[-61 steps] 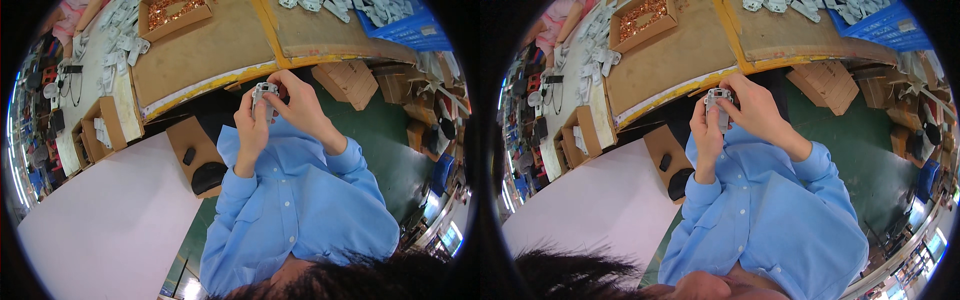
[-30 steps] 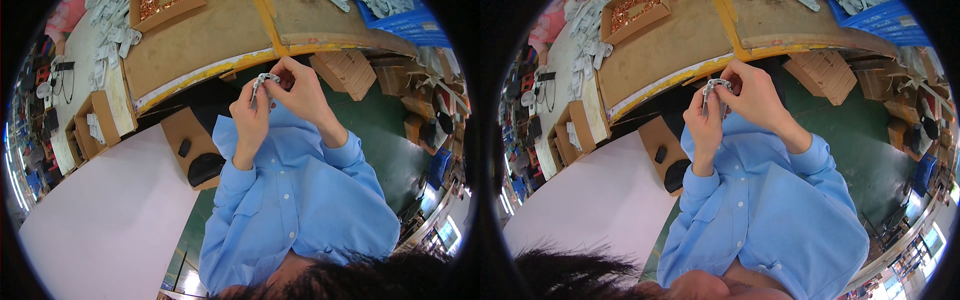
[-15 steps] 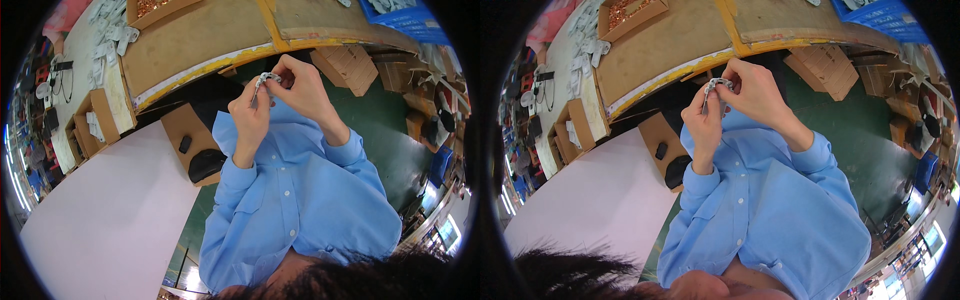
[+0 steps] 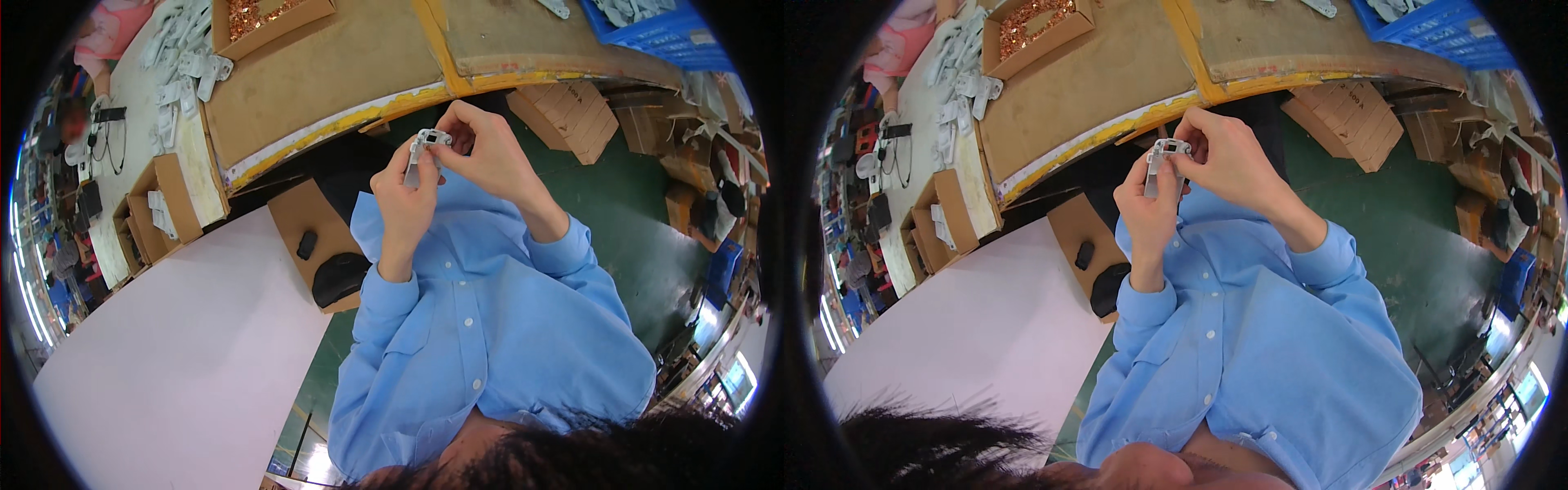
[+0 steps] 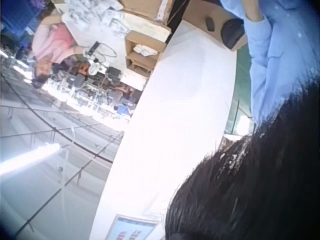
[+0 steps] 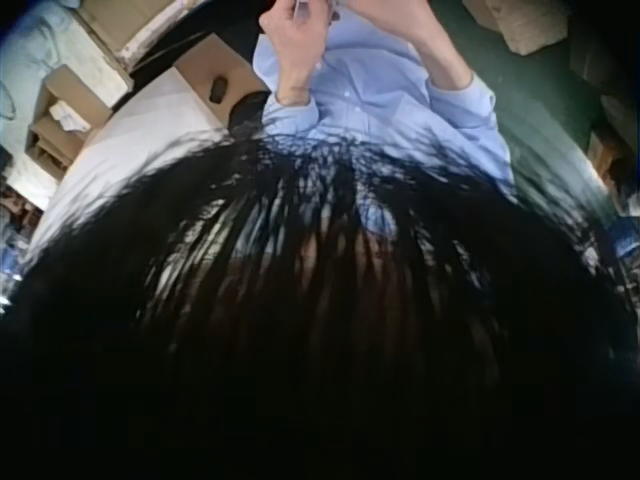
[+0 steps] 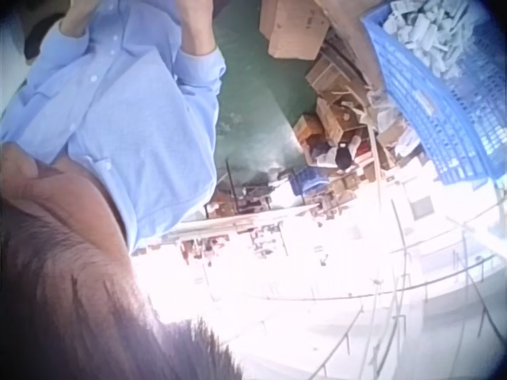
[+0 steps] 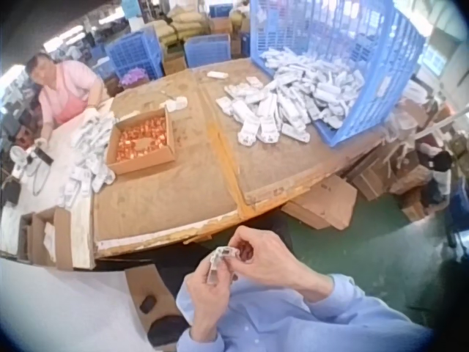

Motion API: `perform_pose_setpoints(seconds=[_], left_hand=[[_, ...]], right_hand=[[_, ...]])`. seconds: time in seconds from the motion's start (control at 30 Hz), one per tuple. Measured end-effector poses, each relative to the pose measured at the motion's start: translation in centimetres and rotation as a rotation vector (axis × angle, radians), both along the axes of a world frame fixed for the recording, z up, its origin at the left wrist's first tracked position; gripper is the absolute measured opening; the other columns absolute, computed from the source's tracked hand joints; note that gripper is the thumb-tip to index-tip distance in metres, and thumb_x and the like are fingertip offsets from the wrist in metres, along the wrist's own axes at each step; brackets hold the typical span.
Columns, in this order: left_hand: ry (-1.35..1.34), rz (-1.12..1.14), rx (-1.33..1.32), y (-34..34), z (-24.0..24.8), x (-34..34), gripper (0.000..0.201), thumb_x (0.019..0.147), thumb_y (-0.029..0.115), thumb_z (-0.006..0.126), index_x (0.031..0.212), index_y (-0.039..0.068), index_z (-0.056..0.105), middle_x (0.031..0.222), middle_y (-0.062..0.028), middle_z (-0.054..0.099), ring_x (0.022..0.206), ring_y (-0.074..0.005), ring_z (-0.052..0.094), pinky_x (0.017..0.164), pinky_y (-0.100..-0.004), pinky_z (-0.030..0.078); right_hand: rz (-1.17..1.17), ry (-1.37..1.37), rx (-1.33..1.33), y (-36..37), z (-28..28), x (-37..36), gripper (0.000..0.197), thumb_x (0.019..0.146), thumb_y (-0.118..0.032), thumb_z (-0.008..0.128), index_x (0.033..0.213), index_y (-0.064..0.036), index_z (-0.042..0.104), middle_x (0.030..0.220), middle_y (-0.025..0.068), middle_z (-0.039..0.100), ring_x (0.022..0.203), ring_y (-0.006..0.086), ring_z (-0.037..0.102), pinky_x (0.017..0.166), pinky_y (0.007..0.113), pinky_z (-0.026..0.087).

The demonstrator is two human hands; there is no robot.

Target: Assembling small metal components into white plastic electrical switch or socket housings.

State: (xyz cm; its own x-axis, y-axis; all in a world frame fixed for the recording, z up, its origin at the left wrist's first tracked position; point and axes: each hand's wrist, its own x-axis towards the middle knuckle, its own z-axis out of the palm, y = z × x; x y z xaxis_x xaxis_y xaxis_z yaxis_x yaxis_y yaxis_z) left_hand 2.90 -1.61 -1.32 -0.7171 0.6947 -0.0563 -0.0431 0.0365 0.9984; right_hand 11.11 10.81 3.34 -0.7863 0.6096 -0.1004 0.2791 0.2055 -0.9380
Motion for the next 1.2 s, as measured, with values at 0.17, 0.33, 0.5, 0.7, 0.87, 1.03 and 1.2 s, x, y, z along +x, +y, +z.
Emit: perform_pose_setpoints(seconds=[0.17, 0.33, 0.5, 0.7, 0.87, 1.03, 1.2], left_hand=[[0.011, 0.013, -0.032, 0.0, -0.6, 0.1, 0.024, 0.091, 0.005, 0.058, 0.112, -0.005, 0.064, 0.08, -0.0081, 0.07, 0.061, -0.0124, 0.068, 0.056, -0.0238, 0.053], [0.041, 0.006, -0.058, 0.2, -0.2, 0.1, 0.024, 0.092, 0.006, 0.057, 0.112, -0.004, 0.064, 0.08, -0.0086, 0.071, 0.061, -0.013, 0.068, 0.056, -0.0243, 0.054], [0.108, 0.024, -0.071, 0.5, 0.1, -0.2, 0.025, 0.092, 0.008, 0.057, 0.112, -0.005, 0.064, 0.081, -0.009, 0.071, 0.061, -0.0136, 0.069, 0.056, -0.0245, 0.054], [0.219, 0.009, -0.152, 0.4, -0.1, -2.2, 0.023, 0.091, 0.009, 0.06, 0.111, -0.002, 0.065, 0.085, -0.013, 0.071, 0.071, -0.0159, 0.069, 0.066, -0.0279, 0.054], [0.143, -0.105, -0.221, -1.4, -1.0, -5.8, 0.018, 0.09, 0.014, 0.064, 0.096, -0.003, 0.066, 0.072, -0.0077, 0.062, 0.063, -0.0121, 0.055, 0.059, -0.0271, 0.045], [0.063, 0.31, -0.14, -2.3, -1.2, -15.4, 0.019, 0.089, 0.019, 0.069, 0.092, 0.001, 0.066, 0.071, -0.0008, 0.063, 0.054, -0.0053, 0.051, 0.049, -0.0221, 0.041], [0.134, 0.654, -0.108, -3.5, -2.6, -31.2, 0.034, 0.083, 0.018, 0.077, 0.103, -0.004, 0.061, 0.067, -0.0028, 0.06, 0.053, -0.0073, 0.053, 0.047, -0.0213, 0.04]], right_hand=[[0.022, 0.016, -0.056, 0.2, -1.0, -0.1, 0.017, 0.08, -0.009, 0.072, 0.086, -0.0011, 0.058, 0.069, -0.0001, 0.058, 0.06, 0.0047, 0.053, 0.054, 0.021, 0.043], [0.05, 0.023, -0.073, 0.7, -1.5, -0.1, 0.016, 0.08, -0.008, 0.072, 0.086, -0.0014, 0.059, 0.07, -0.0004, 0.058, 0.061, 0.0043, 0.051, 0.054, 0.02, 0.042], [0.055, 0.01, -0.062, 0.8, -1.5, -0.7, 0.016, 0.08, -0.008, 0.072, 0.086, -0.0012, 0.059, 0.07, -0.0003, 0.058, 0.061, 0.0048, 0.052, 0.054, 0.021, 0.043], [0.035, 0.076, -0.016, 1.2, -3.0, -2.6, 0.015, 0.08, -0.006, 0.072, 0.087, 0.0, 0.06, 0.069, 0.0009, 0.059, 0.062, 0.005, 0.053, 0.055, 0.022, 0.044], [0.155, 0.126, -0.24, 4.1, -4.9, -3.8, 0.019, 0.084, -0.015, 0.073, 0.093, -0.0005, 0.063, 0.082, 0.0015, 0.065, 0.074, 0.0074, 0.059, 0.066, 0.024, 0.049], [-0.269, 0.034, 0.702, 12.1, -7.2, -5.5, 0.035, 0.088, -0.027, 0.065, 0.114, -0.0031, 0.062, 0.114, 0.0157, 0.063, 0.105, 0.0309, 0.057, 0.091, 0.039, 0.045], [-0.418, -0.179, 1.161, 19.3, -12.1, -7.2, 0.043, 0.09, -0.033, 0.059, 0.123, -0.0056, 0.057, 0.132, 0.0098, 0.055, 0.128, 0.0329, 0.043, 0.106, 0.049, 0.033]])
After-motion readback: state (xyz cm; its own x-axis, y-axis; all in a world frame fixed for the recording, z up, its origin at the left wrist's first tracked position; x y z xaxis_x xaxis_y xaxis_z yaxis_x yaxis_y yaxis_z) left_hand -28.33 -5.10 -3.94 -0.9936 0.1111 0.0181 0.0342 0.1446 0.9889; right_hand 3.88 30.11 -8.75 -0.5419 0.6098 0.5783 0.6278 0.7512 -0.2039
